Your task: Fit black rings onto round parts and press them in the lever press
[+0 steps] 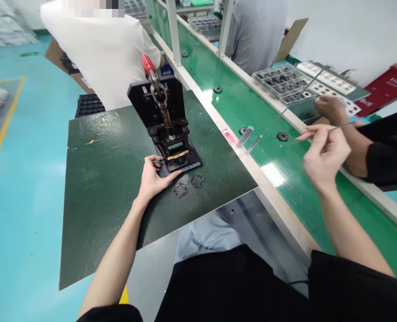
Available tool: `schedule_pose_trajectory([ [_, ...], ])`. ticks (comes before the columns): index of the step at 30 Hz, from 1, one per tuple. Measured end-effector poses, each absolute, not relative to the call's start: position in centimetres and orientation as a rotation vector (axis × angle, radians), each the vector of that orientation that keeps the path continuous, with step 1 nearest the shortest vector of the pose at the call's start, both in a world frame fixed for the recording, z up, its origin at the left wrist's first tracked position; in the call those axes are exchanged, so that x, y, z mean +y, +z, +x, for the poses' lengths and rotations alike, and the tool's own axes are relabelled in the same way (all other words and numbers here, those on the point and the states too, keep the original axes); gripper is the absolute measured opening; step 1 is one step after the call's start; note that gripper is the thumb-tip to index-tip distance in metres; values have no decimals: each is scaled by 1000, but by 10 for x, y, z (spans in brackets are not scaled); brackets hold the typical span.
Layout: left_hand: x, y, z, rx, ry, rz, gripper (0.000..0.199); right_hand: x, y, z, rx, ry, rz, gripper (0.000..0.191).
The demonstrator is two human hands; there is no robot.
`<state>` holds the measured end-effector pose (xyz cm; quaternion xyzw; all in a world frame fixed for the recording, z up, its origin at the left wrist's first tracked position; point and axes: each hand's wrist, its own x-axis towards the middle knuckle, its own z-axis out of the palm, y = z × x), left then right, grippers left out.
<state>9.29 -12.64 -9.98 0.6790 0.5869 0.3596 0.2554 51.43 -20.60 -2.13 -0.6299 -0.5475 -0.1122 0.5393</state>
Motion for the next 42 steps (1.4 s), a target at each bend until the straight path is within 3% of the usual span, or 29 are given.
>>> schedule_pose_trajectory([
  [7,-128,-100,93,1599,988,1853,74,-128,-68,532,-1386,228,-2042,15],
  [14,-134,-100,98,1620,957,1862,73,-76,-85,518,-1356,383,-2196,38],
  [17,-133,-100,99,1622,963,1873,71,-82,-80,529,-1353,374,-2162,41],
  [21,-139,-92,95,1576,999,1868,65,-143,-70,546,-1328,0,-2076,37],
  [24,-167,-83,97,1602,1120,1879,44,-222,-63,541,-1530,-315,-1888,33],
  [27,-213,-80,112,1632,1280,1982,17,-292,-60,507,-1824,-432,-1660,13],
  [30,-256,-83,136,1435,1293,2102,7,-321,-69,453,-1920,-312,-1510,15],
  [37,-286,-94,150,1301,1089,2231,19,-276,-108,347,-2069,-208,-1359,23],
  [42,-288,-101,141,1405,1075,2179,18,-263,-98,342,-2074,280,-1278,26],
])
